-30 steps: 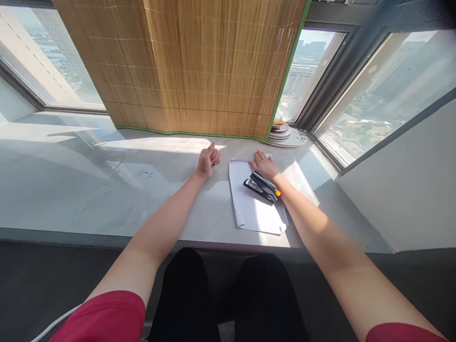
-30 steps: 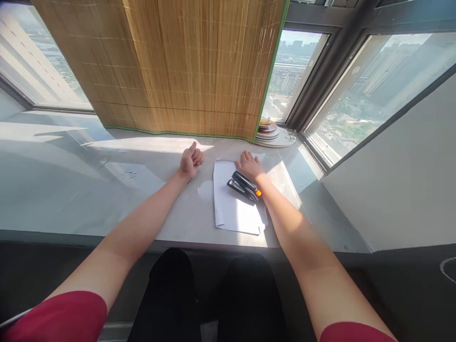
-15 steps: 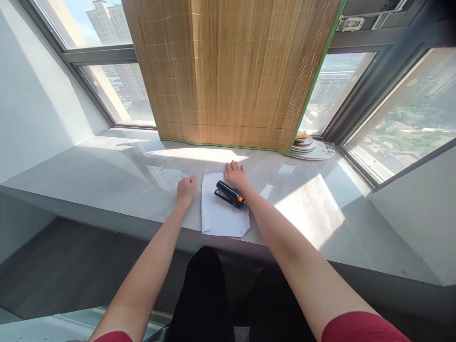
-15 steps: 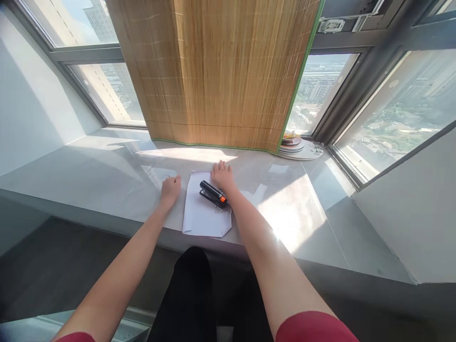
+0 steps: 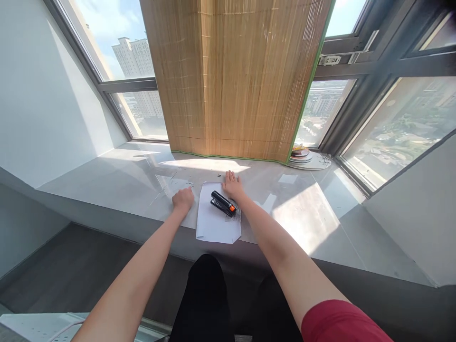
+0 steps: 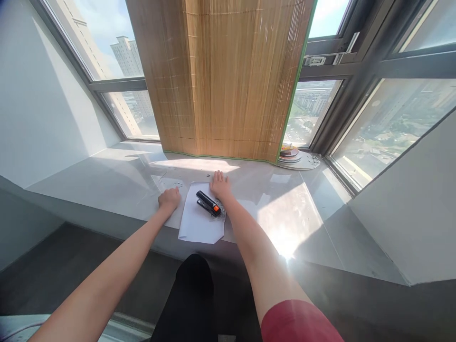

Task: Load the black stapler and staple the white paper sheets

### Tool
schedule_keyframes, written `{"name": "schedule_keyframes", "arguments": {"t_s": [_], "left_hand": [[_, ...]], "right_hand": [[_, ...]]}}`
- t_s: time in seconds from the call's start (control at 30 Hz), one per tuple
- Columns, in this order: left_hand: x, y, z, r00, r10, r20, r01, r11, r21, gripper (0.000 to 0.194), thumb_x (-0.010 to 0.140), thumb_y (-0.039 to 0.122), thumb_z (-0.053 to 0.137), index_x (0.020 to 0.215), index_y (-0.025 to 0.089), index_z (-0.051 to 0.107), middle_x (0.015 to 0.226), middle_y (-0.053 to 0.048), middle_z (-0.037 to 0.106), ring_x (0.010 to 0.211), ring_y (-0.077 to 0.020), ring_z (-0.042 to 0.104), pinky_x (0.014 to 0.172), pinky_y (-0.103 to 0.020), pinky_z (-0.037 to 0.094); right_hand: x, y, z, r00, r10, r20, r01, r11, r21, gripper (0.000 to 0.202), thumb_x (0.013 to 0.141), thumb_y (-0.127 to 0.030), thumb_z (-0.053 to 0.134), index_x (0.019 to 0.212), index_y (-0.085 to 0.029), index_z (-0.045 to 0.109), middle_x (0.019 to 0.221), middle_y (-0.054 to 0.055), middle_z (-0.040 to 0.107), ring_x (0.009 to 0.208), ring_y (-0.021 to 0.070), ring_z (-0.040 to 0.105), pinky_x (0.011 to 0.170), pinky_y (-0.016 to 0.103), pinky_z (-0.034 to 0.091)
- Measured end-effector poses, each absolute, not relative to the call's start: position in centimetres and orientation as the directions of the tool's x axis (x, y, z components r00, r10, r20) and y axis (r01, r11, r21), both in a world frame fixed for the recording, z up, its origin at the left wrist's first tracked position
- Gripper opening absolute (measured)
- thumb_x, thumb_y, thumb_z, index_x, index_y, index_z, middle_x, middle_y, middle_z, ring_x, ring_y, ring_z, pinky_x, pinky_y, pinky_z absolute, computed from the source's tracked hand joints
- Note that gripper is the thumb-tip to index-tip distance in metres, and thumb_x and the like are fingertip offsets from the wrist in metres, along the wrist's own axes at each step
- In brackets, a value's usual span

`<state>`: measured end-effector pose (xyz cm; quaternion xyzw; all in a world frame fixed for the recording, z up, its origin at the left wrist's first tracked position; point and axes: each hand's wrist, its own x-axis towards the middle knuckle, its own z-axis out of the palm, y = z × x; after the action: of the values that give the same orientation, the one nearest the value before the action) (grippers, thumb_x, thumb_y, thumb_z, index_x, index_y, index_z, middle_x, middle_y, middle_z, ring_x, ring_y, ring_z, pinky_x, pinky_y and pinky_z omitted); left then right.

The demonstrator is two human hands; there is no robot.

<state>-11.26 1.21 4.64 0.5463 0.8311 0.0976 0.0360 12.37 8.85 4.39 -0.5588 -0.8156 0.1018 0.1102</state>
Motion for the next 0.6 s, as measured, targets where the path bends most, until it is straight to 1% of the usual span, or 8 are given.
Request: {"name": "schedule_keyframes", "arguments": {"t_s": [0.13, 0.27, 0.3, 0.37, 0.4, 0.47, 0.53, 0.6], "left_hand": [[-11.6, 1.4, 4.3, -0.405, 0.912, 0.055, 0.91, 0.397, 0.116, 0.063, 0.113, 0.035, 0.026, 0.114, 0.007, 0.082, 0.118, -0.031, 0.078, 0.114, -0.0406, 0.078, 0.092, -0.046, 0.057], [-11.5, 1.4, 4.5, -0.393, 0.918, 0.057, 0.914, 0.383, 0.134, 0.061, 0.113, 0.033, 0.026, 0.112, 0.008, 0.082, 0.115, -0.031, 0.079, 0.113, -0.0385, 0.079, 0.091, -0.043, 0.057], [-11.4, 1.3, 4.7, -0.389, 0.919, 0.058, 0.915, 0.378, 0.139, 0.061, 0.113, 0.032, 0.026, 0.111, 0.008, 0.082, 0.113, -0.03, 0.079, 0.112, -0.0376, 0.079, 0.09, -0.042, 0.058], [-11.2, 1.0, 5.0, -0.383, 0.922, 0.057, 0.916, 0.371, 0.15, 0.06, 0.112, 0.031, 0.027, 0.107, 0.008, 0.082, 0.109, -0.03, 0.079, 0.109, -0.0365, 0.08, 0.089, -0.041, 0.058], [-11.2, 0.8, 5.2, -0.38, 0.923, 0.058, 0.917, 0.368, 0.157, 0.059, 0.112, 0.031, 0.027, 0.104, 0.009, 0.081, 0.108, -0.03, 0.079, 0.108, -0.0364, 0.08, 0.088, -0.041, 0.058], [-11.2, 0.7, 5.5, -0.377, 0.924, 0.061, 0.916, 0.363, 0.171, 0.057, 0.111, 0.031, 0.028, 0.101, 0.009, 0.081, 0.108, -0.03, 0.079, 0.107, -0.0368, 0.08, 0.088, -0.041, 0.058], [-11.4, 0.6, 5.7, -0.374, 0.925, 0.063, 0.915, 0.358, 0.185, 0.056, 0.11, 0.03, 0.029, 0.1, 0.01, 0.08, 0.109, -0.03, 0.079, 0.108, -0.0379, 0.079, 0.088, -0.042, 0.058], [-11.5, 0.5, 6.0, -0.368, 0.928, 0.061, 0.916, 0.351, 0.194, 0.056, 0.11, 0.031, 0.028, 0.098, 0.01, 0.079, 0.11, -0.031, 0.078, 0.108, -0.0394, 0.079, 0.088, -0.044, 0.058]], "right_hand": [[18.3, 8.5, 3.4, -0.198, 0.98, 0.032, 0.941, 0.199, -0.273, 0.068, 0.111, -0.026, 0.026, 0.175, -0.003, 0.026, 0.184, 0.026, 0.018, 0.173, 0.0335, 0.021, 0.136, 0.058, 0.023], [23.2, 7.9, 3.0, -0.06, 0.984, 0.17, 0.96, 0.104, -0.259, 0.066, 0.108, -0.023, 0.03, 0.17, -0.004, 0.038, 0.183, 0.025, 0.023, 0.172, 0.0364, 0.022, 0.135, 0.059, 0.024], [24.2, 7.6, 3.2, -0.045, 0.975, 0.216, 0.953, 0.107, -0.283, 0.064, 0.106, -0.022, 0.032, 0.168, -0.007, 0.043, 0.183, 0.023, 0.026, 0.17, 0.0362, 0.026, 0.133, 0.058, 0.027], [25.9, 6.8, 3.8, 0.045, 0.954, 0.297, 0.905, 0.086, -0.416, 0.059, 0.103, -0.021, 0.034, 0.157, -0.012, 0.058, 0.176, 0.023, 0.042, 0.162, 0.0374, 0.04, 0.127, 0.057, 0.036], [26.8, 6.2, 4.0, 0.107, 0.942, 0.317, 0.863, 0.07, -0.5, 0.056, 0.102, -0.021, 0.034, 0.149, -0.015, 0.064, 0.166, 0.024, 0.053, 0.153, 0.0386, 0.051, 0.122, 0.057, 0.042], [28.3, 4.2, 4.3, 0.196, 0.928, 0.317, 0.772, 0.053, -0.633, 0.051, 0.101, -0.024, 0.031, 0.127, -0.018, 0.074, 0.132, 0.023, 0.073, 0.126, 0.0388, 0.068, 0.107, 0.055, 0.053], [29.4, 1.6, 3.9, 0.157, 0.938, 0.308, 0.742, 0.094, -0.663, 0.046, 0.103, -0.029, 0.03, 0.104, -0.023, 0.075, 0.099, 0.014, 0.076, 0.098, 0.0338, 0.073, 0.093, 0.047, 0.058], [29.6, -1.1, 3.1, 0.093, 0.941, 0.324, 0.724, 0.16, -0.671, 0.042, 0.105, -0.038, 0.033, 0.094, -0.026, 0.071, 0.091, 0.009, 0.073, 0.091, 0.0305, 0.073, 0.088, 0.043, 0.059]]}}
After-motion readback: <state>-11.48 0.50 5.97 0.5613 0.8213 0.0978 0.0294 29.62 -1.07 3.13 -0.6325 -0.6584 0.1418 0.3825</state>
